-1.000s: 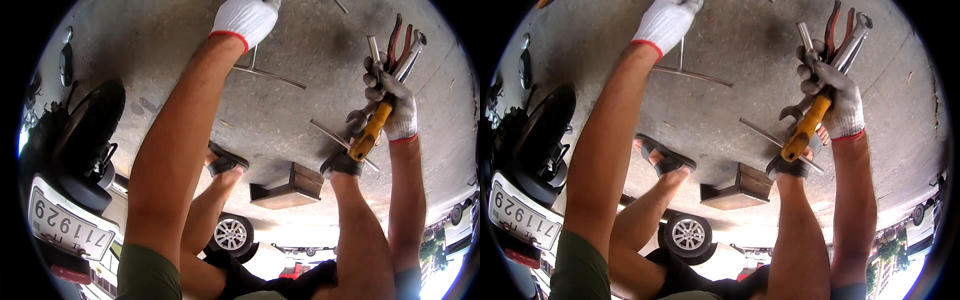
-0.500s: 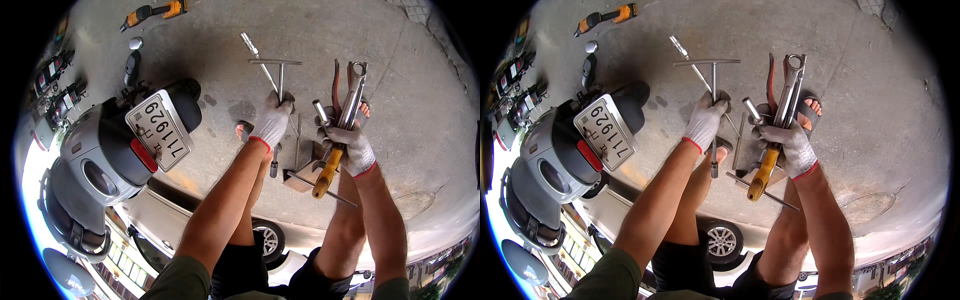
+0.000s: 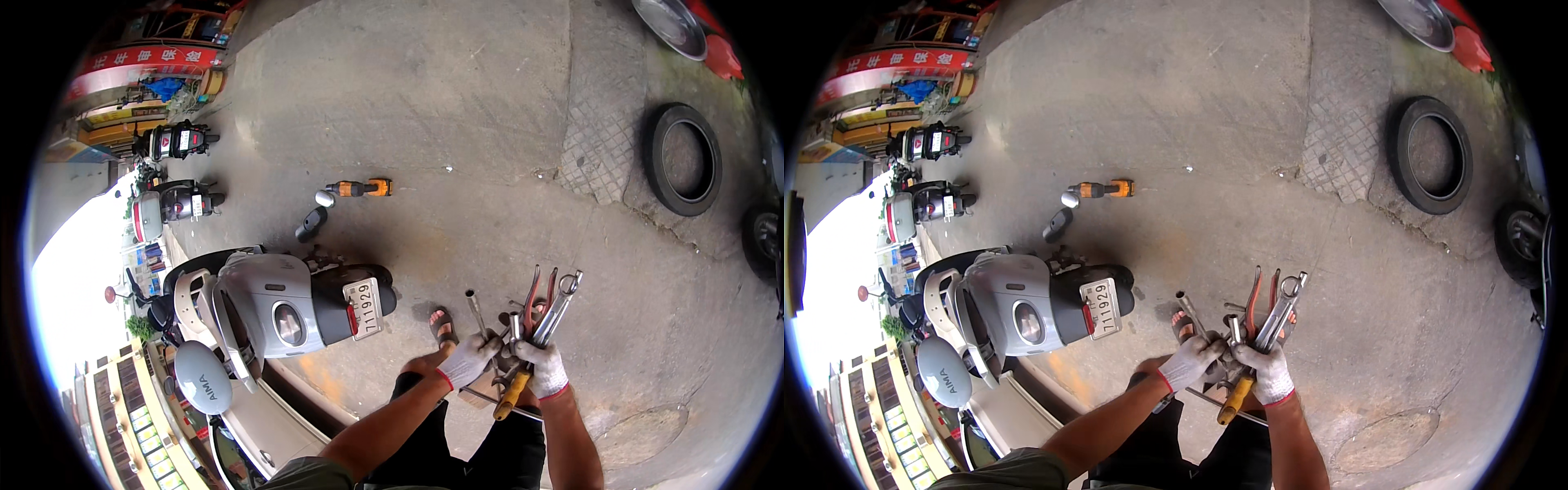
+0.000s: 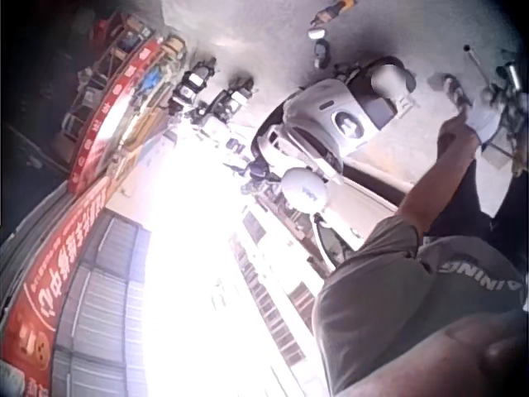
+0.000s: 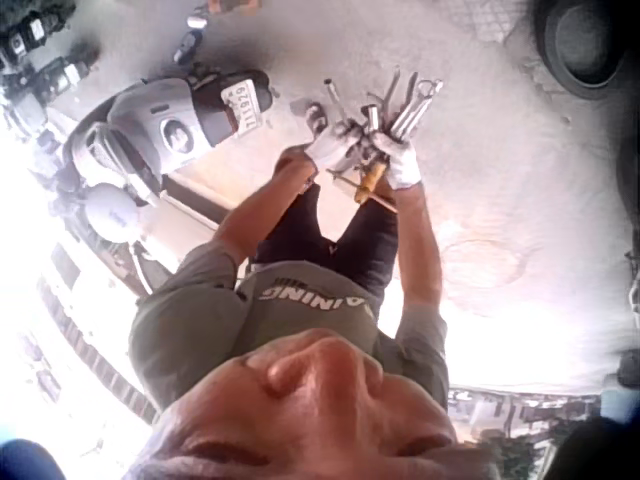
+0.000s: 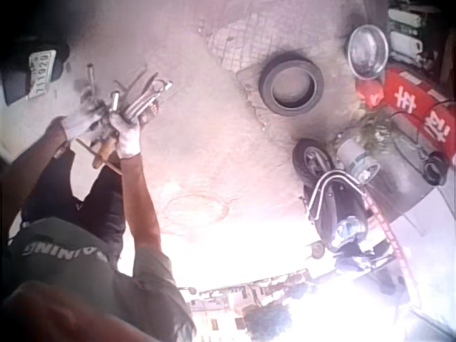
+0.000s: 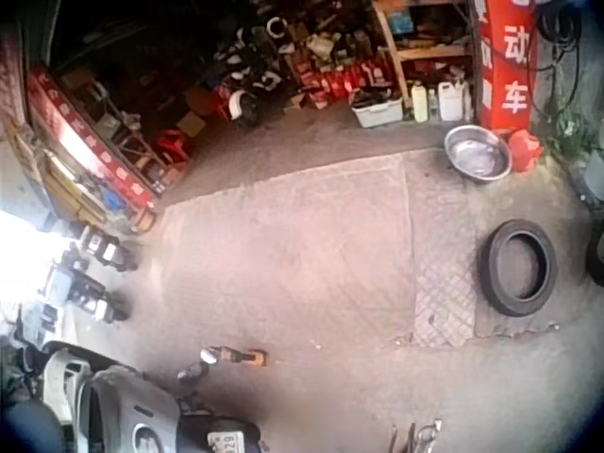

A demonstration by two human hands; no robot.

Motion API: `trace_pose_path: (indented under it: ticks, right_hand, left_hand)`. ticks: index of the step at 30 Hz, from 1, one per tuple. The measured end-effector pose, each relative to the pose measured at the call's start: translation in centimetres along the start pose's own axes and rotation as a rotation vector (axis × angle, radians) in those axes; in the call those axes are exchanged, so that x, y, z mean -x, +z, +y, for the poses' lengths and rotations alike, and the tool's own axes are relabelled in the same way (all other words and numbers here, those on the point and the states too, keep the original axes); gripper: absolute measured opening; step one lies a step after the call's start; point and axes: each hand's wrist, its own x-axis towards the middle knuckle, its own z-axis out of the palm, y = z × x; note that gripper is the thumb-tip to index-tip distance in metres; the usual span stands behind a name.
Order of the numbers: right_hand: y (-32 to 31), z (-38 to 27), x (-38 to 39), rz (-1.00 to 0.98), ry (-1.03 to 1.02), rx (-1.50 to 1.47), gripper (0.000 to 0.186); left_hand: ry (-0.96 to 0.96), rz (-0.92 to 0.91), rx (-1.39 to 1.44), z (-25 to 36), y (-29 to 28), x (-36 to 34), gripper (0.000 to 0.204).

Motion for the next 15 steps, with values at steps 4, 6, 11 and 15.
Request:
trace_pose_path:
  ticks: [4, 6, 11, 15]
  right_hand:
    - [3.0, -4.3, -1.7, 0.034, -0.004, -0.040, 0.034]
    - [5.7, -6.8, -3.2, 0.062, -0.137, 0.103, 0.042]
    - [9.7, -17.3, -5.8, 0.157, -0.312, 0.179, 0.042]
    - [13.1, -27.8, -8.3, 0.326, -0.422, 0.418, 0.024]
  left_hand:
    - [-0.363, -0.094, 0.120, 6.1, -2.2, -2.9, 0.033]
    - [-0.159, 0.023, 0.038, 5.2, -3.4, -3.6, 0.033]
    - [-0.336, 0.168, 0.408, 8.2, -12.1, -9.4, 0.027]
    - [-0.300, 0.308, 0.663, 10.6, -25.0, -13.7, 0.024]
